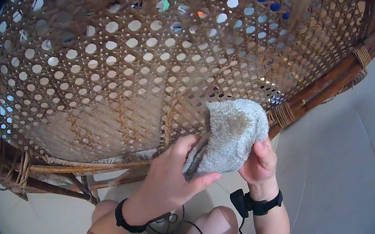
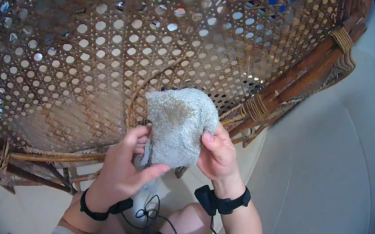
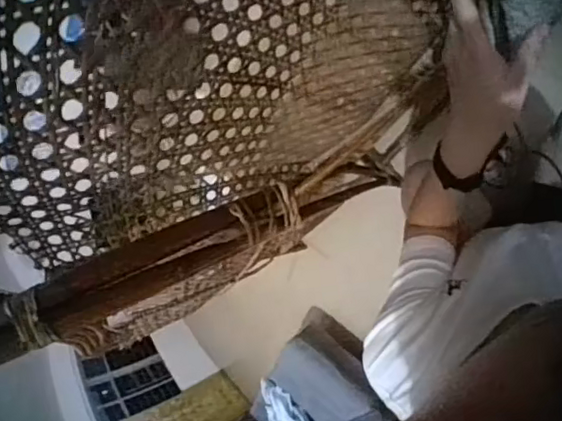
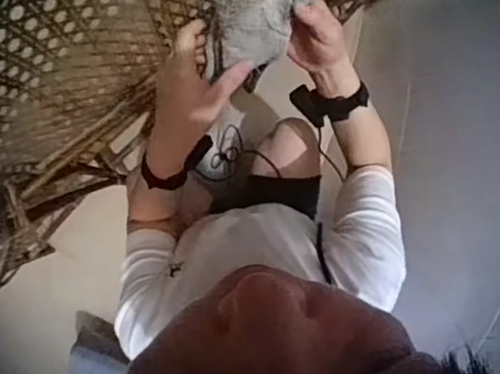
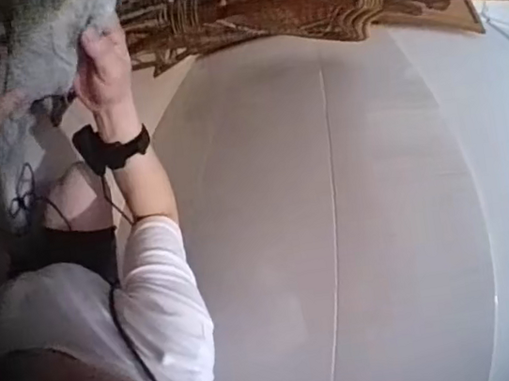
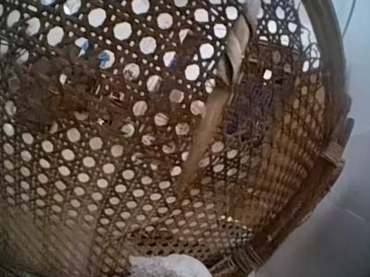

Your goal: Cleaning a wicker chair with a cloth

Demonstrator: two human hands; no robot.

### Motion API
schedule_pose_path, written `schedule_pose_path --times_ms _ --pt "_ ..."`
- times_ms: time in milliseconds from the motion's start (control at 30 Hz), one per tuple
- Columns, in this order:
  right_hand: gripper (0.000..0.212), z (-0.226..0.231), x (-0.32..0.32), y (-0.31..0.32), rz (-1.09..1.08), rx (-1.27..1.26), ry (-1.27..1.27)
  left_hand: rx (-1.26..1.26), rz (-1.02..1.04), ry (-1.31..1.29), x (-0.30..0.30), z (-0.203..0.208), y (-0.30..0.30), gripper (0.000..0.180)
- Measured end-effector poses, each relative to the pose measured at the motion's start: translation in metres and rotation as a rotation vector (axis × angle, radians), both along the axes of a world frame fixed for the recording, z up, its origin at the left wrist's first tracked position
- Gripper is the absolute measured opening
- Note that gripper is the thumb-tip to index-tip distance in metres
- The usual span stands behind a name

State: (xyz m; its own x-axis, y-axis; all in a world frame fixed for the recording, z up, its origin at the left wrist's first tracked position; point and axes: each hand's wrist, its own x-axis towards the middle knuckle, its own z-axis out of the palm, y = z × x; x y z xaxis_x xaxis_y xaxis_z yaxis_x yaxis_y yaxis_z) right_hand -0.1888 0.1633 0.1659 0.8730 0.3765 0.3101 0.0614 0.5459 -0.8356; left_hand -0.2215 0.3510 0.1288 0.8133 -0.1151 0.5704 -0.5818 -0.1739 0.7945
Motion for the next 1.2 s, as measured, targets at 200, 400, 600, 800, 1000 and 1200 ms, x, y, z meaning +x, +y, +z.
schedule_pose_path --times_ms 200,400,600,800,1000,1200 --pt "0.042 0.004 0.003 0.0 -0.186 -0.125 -0.075 -0.059 0.042 0.235 0.005 -0.006 0.004 0.024" --pt "0.025 -0.003 0.012 -0.022 -0.447 -0.453 0.101 -0.403 -0.058 0.332 0.015 -0.009 0.0 0.022" --pt "0.081 -0.011 -0.003 -0.013 -0.602 -0.912 -0.76 -0.191 -0.099 0.234 0.02 -0.01 0.006 0.017" --pt "0.072 -0.016 -0.003 -0.003 0.048 -1.554 -0.506 0.202 -0.223 0.207 0.017 -0.019 0.014 0.014" --pt "0.058 -0.06 -0.009 -0.035 0.146 -0.365 0.511 0.38 0.128 -0.203 0.006 -0.015 0.015 0.021" --pt "0.053 -0.102 -0.002 -0.042 0.005 -0.137 0.528 0.671 0.58 -0.097 0.014 -0.005 0.037 0.074"
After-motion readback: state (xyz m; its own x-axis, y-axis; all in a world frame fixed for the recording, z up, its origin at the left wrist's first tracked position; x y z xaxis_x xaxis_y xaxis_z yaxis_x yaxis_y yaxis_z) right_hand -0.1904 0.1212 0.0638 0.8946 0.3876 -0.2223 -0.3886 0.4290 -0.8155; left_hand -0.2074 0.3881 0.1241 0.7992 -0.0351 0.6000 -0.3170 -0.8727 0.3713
